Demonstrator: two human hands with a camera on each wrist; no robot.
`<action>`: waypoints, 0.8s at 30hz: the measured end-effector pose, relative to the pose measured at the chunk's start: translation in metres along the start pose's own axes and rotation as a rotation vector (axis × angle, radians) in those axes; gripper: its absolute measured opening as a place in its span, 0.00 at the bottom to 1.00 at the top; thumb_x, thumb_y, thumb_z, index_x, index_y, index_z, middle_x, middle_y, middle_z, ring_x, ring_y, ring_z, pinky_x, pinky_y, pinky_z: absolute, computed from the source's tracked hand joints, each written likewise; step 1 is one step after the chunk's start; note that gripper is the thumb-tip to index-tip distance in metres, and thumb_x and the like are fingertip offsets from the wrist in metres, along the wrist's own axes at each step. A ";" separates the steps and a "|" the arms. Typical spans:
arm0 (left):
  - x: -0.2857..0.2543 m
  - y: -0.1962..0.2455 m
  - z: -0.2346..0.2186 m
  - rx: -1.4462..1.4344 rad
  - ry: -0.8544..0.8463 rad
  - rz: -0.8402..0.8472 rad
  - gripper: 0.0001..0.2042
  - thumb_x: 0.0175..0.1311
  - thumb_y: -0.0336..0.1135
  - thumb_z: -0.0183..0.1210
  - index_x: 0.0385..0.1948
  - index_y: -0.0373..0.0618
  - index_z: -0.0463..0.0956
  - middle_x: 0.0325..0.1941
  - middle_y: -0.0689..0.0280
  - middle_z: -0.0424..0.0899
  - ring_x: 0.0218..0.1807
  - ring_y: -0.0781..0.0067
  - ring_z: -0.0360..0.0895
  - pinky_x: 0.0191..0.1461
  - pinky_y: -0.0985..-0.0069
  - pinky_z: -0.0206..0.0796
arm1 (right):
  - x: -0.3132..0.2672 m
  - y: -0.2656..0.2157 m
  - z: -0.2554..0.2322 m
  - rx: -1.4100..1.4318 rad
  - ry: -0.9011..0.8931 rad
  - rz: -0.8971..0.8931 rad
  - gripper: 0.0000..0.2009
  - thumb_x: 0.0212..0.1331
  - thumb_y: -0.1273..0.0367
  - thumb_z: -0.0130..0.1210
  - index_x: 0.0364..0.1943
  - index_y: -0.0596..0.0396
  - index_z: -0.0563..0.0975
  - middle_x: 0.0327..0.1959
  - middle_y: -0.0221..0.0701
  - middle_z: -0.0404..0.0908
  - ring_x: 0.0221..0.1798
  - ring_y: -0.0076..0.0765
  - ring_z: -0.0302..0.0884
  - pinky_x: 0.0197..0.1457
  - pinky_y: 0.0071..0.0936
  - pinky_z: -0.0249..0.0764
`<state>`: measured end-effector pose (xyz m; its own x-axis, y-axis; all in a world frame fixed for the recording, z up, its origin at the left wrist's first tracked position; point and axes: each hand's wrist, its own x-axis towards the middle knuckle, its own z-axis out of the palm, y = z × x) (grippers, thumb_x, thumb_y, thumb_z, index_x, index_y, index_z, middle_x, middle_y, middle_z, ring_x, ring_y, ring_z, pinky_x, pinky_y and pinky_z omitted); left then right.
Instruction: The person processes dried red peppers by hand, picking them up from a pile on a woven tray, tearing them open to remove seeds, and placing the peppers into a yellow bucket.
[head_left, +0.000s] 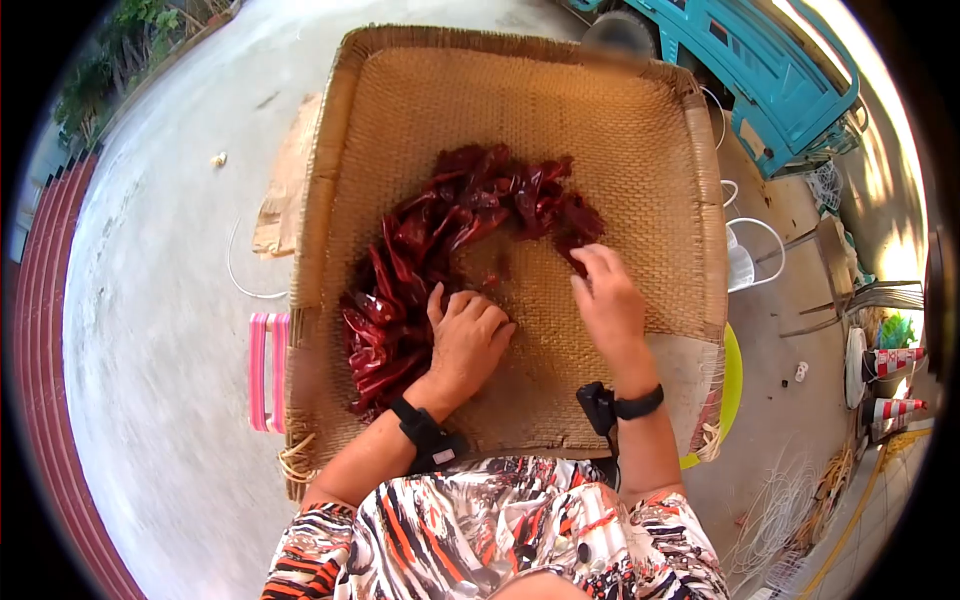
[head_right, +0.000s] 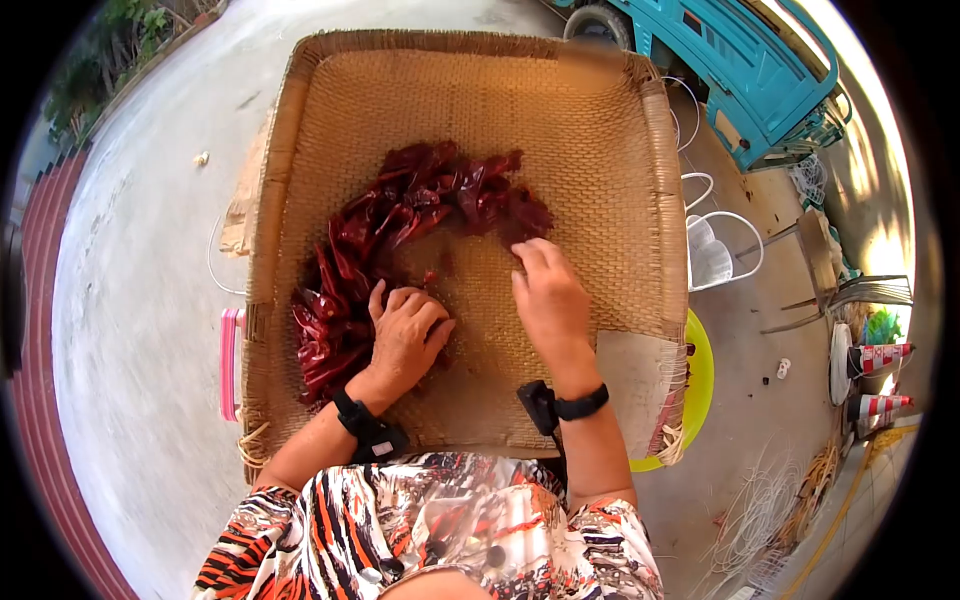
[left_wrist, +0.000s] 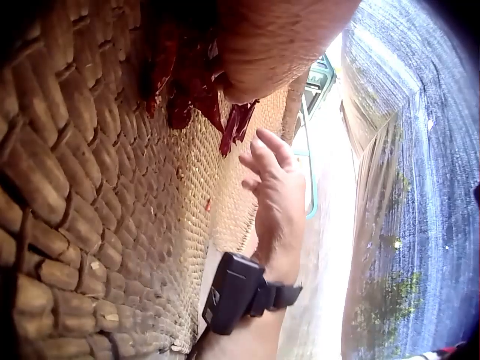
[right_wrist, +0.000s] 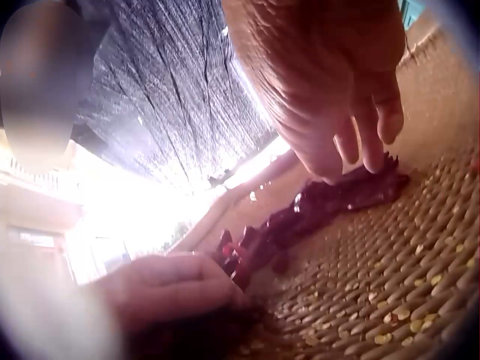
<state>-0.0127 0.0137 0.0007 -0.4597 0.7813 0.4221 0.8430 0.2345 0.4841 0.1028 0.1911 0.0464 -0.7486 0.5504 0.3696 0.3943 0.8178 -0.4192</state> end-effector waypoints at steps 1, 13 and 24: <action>0.000 0.000 0.001 0.008 0.018 0.002 0.05 0.55 0.33 0.64 0.28 0.51 0.76 0.36 0.72 0.79 0.51 0.65 0.72 0.69 0.47 0.43 | 0.008 0.003 0.010 -0.029 -0.020 -0.015 0.16 0.56 0.72 0.58 0.51 0.49 0.76 0.52 0.32 0.76 0.51 0.44 0.77 0.51 0.38 0.77; 0.003 0.006 -0.005 -0.084 -0.001 -0.100 0.12 0.60 0.38 0.62 0.44 0.48 0.77 0.39 0.70 0.81 0.52 0.65 0.72 0.71 0.51 0.43 | 0.007 -0.012 0.012 0.469 -0.190 0.210 0.13 0.53 0.71 0.60 0.43 0.56 0.75 0.42 0.35 0.78 0.39 0.37 0.80 0.41 0.32 0.77; 0.000 0.001 -0.003 -0.214 -0.035 -0.056 0.10 0.65 0.39 0.59 0.40 0.45 0.79 0.34 0.66 0.81 0.46 0.65 0.75 0.71 0.50 0.44 | -0.032 -0.034 0.026 1.450 -0.279 0.565 0.08 0.64 0.72 0.53 0.46 0.55 0.72 0.39 0.26 0.77 0.40 0.21 0.76 0.45 0.21 0.76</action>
<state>-0.0125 0.0122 0.0040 -0.4908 0.7912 0.3649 0.7363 0.1528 0.6592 0.0994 0.1417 0.0274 -0.8228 0.5349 -0.1922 -0.0564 -0.4132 -0.9089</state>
